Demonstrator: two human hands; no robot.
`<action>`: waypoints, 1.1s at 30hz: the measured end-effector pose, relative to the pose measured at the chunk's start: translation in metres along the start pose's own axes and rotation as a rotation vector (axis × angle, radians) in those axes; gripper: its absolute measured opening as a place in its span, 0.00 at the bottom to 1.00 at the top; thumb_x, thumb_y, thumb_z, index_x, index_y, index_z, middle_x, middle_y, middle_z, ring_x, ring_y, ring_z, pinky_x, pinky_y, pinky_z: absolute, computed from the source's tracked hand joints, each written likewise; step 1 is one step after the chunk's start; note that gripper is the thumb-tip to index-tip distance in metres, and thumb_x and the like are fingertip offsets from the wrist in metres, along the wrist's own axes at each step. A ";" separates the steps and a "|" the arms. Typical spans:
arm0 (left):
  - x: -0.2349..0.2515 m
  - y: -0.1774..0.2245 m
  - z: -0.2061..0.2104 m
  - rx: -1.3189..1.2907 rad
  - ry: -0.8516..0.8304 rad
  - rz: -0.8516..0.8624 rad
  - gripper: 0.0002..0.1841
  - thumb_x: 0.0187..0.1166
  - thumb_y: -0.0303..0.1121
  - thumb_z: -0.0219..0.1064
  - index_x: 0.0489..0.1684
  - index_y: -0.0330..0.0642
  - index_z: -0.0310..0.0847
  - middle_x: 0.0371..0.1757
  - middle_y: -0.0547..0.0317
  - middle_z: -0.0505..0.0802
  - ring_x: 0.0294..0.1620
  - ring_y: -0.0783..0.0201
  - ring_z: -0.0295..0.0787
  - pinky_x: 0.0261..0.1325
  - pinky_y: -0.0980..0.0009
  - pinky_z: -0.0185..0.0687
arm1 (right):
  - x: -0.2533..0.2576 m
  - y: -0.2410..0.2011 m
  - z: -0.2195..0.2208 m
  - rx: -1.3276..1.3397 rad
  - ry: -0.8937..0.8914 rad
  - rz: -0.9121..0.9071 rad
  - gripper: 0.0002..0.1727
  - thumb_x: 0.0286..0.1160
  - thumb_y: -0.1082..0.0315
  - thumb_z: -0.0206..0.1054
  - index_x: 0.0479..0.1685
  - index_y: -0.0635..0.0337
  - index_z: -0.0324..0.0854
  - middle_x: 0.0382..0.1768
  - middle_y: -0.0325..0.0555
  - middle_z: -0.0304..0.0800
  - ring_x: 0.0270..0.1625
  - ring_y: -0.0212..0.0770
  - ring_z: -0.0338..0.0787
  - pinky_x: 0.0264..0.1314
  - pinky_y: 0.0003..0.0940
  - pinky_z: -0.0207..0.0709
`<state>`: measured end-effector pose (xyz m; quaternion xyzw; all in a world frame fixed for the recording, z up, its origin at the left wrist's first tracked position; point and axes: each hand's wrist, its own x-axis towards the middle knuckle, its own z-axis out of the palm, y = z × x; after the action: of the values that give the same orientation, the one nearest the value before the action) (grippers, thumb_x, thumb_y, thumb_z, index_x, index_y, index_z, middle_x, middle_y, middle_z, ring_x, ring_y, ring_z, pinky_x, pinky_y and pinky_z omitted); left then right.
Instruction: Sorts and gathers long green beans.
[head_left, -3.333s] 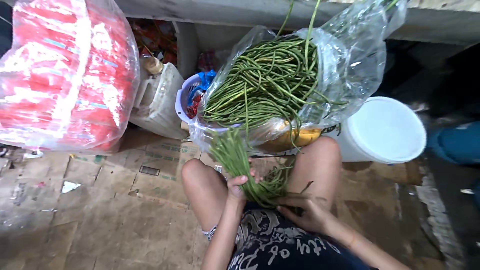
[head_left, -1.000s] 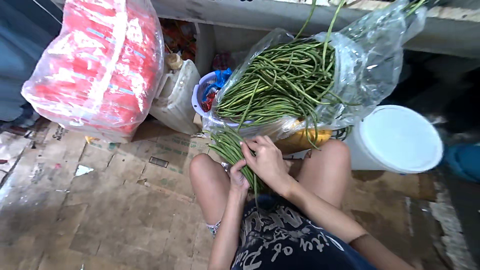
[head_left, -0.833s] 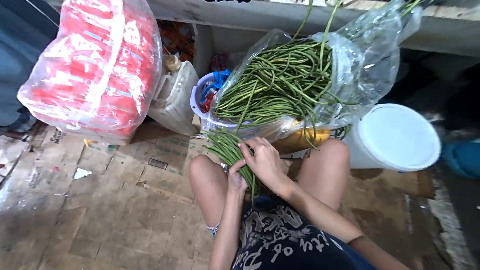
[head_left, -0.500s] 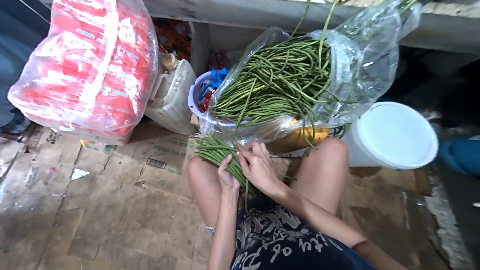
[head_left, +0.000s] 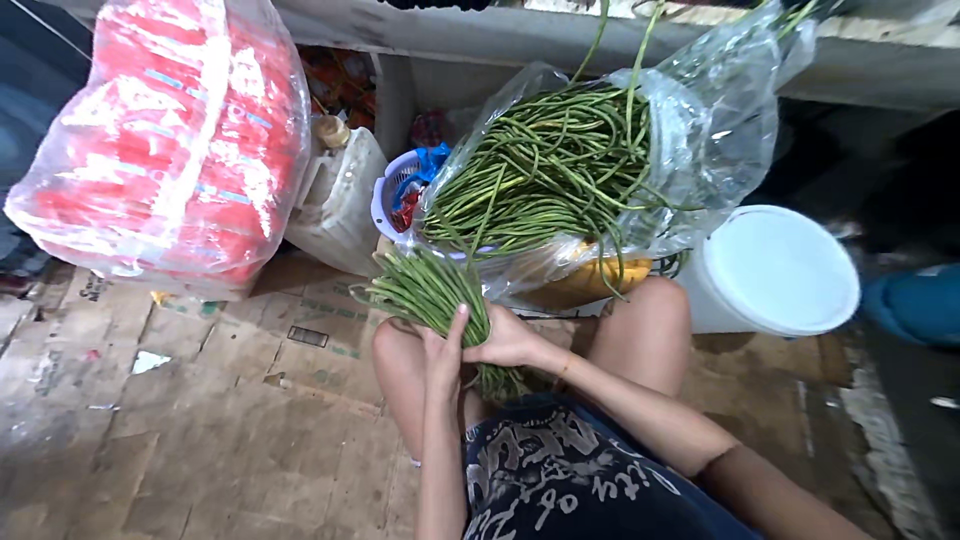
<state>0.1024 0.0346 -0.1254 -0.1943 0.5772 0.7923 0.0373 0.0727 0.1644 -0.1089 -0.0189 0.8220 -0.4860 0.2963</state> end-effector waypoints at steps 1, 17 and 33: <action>-0.003 -0.004 -0.005 0.086 -0.017 -0.004 0.60 0.67 0.45 0.79 0.93 0.37 0.30 0.84 0.43 0.70 0.80 0.64 0.73 0.82 0.66 0.72 | 0.000 -0.006 0.003 -0.050 0.031 0.022 0.44 0.45 0.58 0.86 0.71 0.61 0.75 0.56 0.51 0.91 0.62 0.44 0.90 0.67 0.49 0.82; 0.024 -0.047 -0.018 -1.138 -0.435 0.006 0.24 0.59 0.29 0.82 0.56 0.36 0.85 0.37 0.52 0.94 0.35 0.58 0.94 0.49 0.60 0.91 | 0.073 0.006 -0.155 -0.942 0.298 -0.129 0.13 0.85 0.66 0.64 0.55 0.63 0.89 0.56 0.66 0.89 0.60 0.69 0.89 0.56 0.70 0.82; 0.013 -0.062 0.009 -1.112 -0.519 -0.067 0.15 0.58 0.24 0.80 0.45 0.36 0.90 0.64 0.37 0.91 0.70 0.41 0.87 0.76 0.45 0.78 | -0.058 -0.025 -0.113 -0.599 0.672 -0.432 0.16 0.86 0.62 0.57 0.55 0.67 0.78 0.19 0.43 0.81 0.17 0.40 0.81 0.20 0.41 0.79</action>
<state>0.1058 0.0608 -0.1835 -0.0037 0.0429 0.9946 0.0944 0.0573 0.2585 -0.0218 -0.1152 0.9529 -0.2578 -0.1109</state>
